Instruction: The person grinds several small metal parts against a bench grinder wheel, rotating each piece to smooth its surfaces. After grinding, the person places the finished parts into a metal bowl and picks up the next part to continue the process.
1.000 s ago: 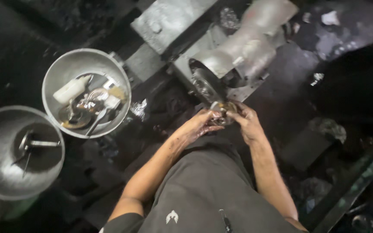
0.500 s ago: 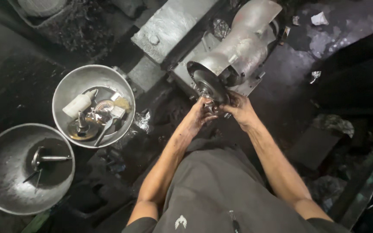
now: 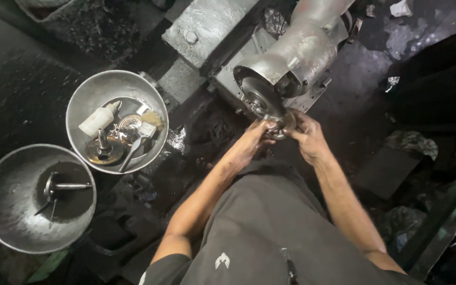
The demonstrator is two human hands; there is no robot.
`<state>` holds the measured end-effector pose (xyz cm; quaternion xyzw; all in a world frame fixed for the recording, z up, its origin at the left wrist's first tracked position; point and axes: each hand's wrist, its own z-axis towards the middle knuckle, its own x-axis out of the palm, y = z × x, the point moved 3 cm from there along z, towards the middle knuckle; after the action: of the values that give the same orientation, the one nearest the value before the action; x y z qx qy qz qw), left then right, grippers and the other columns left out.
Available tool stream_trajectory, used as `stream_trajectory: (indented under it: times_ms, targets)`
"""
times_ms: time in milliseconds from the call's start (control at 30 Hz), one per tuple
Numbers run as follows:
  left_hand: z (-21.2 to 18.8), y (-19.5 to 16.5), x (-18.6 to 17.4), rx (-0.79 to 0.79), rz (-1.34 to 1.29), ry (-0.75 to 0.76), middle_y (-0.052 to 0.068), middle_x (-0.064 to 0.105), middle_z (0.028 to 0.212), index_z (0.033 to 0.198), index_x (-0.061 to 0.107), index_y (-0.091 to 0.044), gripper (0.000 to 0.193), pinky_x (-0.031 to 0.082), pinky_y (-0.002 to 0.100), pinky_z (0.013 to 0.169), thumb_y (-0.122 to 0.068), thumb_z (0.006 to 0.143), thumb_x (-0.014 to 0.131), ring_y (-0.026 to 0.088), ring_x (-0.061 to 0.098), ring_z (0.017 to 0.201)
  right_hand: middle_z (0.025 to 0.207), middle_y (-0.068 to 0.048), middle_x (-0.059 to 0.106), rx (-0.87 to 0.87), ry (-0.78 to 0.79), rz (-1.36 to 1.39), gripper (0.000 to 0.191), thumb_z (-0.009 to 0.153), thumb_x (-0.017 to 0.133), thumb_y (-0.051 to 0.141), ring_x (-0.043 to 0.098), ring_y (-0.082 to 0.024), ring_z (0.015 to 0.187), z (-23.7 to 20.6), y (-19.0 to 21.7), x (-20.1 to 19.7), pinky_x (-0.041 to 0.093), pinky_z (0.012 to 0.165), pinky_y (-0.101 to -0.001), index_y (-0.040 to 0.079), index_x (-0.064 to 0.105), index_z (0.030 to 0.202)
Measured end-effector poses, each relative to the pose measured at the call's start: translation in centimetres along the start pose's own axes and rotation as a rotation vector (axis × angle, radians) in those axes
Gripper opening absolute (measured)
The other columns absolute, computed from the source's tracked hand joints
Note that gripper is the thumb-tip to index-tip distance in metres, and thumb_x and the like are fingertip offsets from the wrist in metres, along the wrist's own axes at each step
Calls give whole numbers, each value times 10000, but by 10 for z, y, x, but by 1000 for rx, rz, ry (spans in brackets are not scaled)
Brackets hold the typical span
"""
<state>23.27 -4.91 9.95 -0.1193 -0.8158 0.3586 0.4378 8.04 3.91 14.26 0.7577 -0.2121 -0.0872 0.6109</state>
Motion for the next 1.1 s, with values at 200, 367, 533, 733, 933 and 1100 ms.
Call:
stream_trajectory:
  times_ms: [200,367,533,733,933,1100]
  targets:
    - [7,-8,-6,17,-152,34,31,680,1038,1205,628,-101,359,575,305,814,-407,1027,573,119,646,885,1271,-116,674,-3,73,-98,626,787,714,-80,640,-189,1164,13,15,8,521,1008,-332,-41,567,1395]
    - [-2,-5,-25,-116,-44,-81,39,695,978,1153,660,-83,396,517,267,735,-444,1010,586,124,628,826,1285,-130,665,2,75,-264,635,803,740,-49,639,-186,1165,25,-1,16,523,1012,-335,-49,528,1402]
    - [-4,4,-27,-91,-89,-13,49,647,1043,1248,631,-98,423,557,292,798,-454,1023,592,134,629,908,1318,-127,658,-7,110,-226,650,800,725,-54,626,-181,1209,20,-11,9,505,1049,-331,-57,510,1413]
    - [-3,3,-8,-5,58,189,52,675,1209,1315,604,-98,411,551,288,845,-395,1033,576,137,648,1063,1291,-99,664,-35,-15,-156,607,813,717,-54,632,-179,1190,-14,4,-5,504,1047,-336,-44,561,1399]
    - [10,-4,-15,-7,-71,123,48,719,1102,1256,639,-92,473,579,283,814,-482,1003,554,133,686,968,1272,-100,684,-100,52,-212,596,782,721,-56,643,-182,1174,10,10,-2,506,1040,-319,-48,586,1363]
    - [0,-3,-41,-42,-61,-18,49,697,1000,1208,646,-66,422,547,262,775,-434,1004,622,129,664,867,1185,-96,701,-35,-9,-218,571,774,741,-57,660,-176,1077,37,-15,25,535,946,-321,-33,585,1323]
